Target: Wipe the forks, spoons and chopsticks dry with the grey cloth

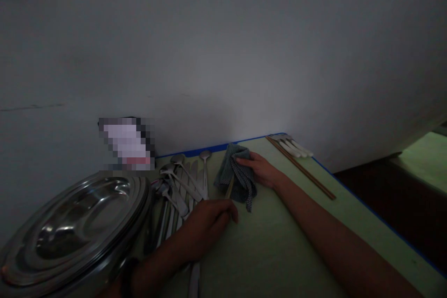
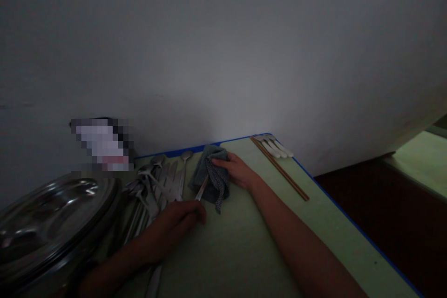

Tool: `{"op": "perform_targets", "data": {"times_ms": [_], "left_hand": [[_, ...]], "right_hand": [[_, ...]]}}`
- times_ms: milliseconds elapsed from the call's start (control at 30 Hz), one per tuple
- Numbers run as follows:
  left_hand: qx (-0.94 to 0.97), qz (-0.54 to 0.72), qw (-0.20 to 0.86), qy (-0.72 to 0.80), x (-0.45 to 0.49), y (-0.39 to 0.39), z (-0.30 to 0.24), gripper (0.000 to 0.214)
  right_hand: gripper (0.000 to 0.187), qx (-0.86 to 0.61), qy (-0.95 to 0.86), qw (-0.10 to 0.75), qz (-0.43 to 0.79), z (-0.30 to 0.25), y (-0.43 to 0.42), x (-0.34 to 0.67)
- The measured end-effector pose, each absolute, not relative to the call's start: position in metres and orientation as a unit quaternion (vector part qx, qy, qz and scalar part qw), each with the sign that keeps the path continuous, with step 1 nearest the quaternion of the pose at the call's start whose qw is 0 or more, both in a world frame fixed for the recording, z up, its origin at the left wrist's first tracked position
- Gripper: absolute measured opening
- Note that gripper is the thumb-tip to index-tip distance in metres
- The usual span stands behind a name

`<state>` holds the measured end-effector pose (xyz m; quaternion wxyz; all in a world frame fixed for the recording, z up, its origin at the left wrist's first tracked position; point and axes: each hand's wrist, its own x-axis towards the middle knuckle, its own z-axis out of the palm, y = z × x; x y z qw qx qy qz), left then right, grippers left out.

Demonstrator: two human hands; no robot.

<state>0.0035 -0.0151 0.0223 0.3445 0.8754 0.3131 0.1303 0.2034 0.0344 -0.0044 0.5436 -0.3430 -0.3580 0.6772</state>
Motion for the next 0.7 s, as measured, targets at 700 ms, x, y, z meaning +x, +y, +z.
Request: {"op": "perform_targets", "data": {"times_ms": [700], "left_hand": [[0.825, 0.189, 0.39, 0.362, 0.008, -0.015, 0.019, 0.019]], "right_hand": [[0.021, -0.324, -0.23, 0.591, 0.703, -0.009, 0.044, 0.205]]}}
